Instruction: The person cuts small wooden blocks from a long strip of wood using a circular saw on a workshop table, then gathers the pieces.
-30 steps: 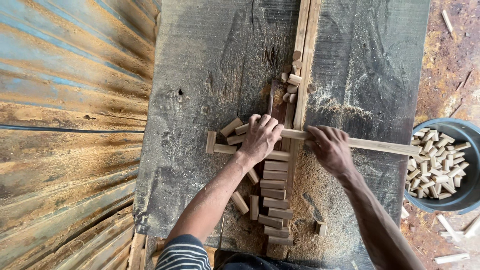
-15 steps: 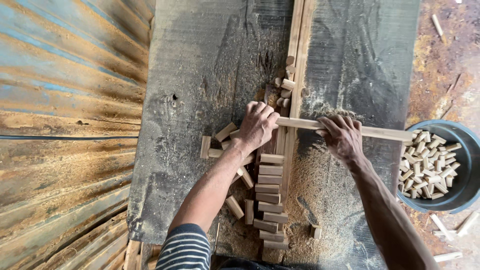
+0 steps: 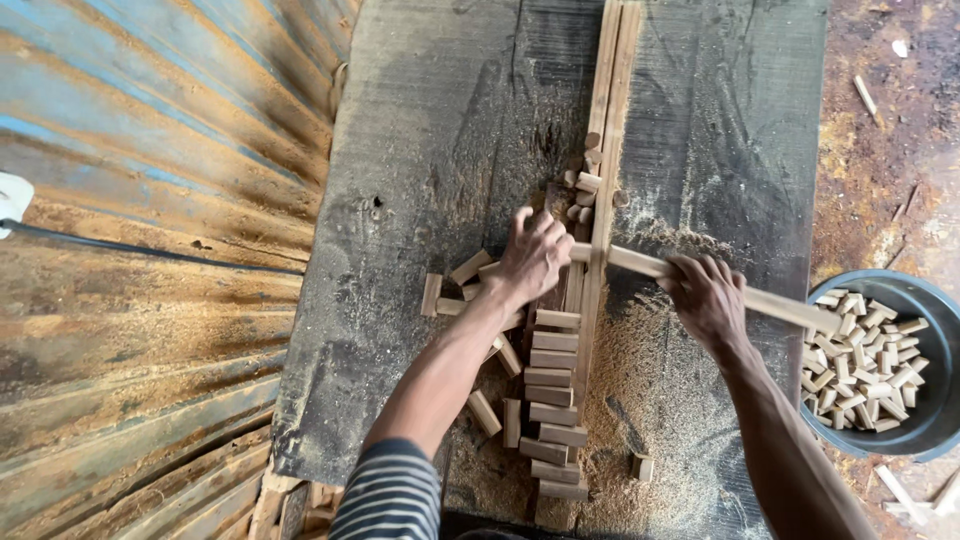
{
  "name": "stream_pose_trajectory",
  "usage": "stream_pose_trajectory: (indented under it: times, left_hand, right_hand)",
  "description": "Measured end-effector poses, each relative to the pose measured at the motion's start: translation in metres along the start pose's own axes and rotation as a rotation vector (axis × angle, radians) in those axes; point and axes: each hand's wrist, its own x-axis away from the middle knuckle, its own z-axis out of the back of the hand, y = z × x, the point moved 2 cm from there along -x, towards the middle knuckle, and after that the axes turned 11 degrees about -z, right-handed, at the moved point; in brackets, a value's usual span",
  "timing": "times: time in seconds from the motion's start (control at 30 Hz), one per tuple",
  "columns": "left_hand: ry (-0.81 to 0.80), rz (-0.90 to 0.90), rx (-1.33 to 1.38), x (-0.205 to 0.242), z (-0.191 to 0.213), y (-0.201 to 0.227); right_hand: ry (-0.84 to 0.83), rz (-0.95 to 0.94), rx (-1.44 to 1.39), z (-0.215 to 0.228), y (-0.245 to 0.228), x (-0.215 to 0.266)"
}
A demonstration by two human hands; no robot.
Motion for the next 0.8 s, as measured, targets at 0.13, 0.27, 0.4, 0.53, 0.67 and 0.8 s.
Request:
stream_pose_trajectory:
  times: [0.13, 0.27, 0.4, 0.53, 0.67, 0.8]
  left_hand:
    - [-0.045, 0.1, 0.179, 0.055, 0.072, 0.021]
    - [-0.207, 0.285, 0.117, 0.136, 0.09, 0.005]
    - [-0.233, 0.395, 0.145, 0.111, 0.115, 0.007]
    - [-0.064, 0.215, 0.179, 0.055, 0.075, 0.021]
    - [-0.018, 0.0, 0.027, 0.027, 0.006, 0.03]
    - [-0.035, -0.032, 0.031, 0.033, -0.013, 0.022]
  right_hand:
    - [-0.002, -0.062, -0.091, -0.013, 0.012, 0.039]
    - [0.091, 0.116, -0.113, -0.019, -0.031, 0.045]
    - [0.106, 0.16, -0.154, -0.025, -0.063, 0.027]
    - [0.088, 0.183, -0.169, -0.029, -0.081, 0.021]
    - [0.13, 0.225, -0.144, -0.019, -0.086, 0.018]
    - [0.104, 0.177, -0.128, -0.008, -0.055, 0.023]
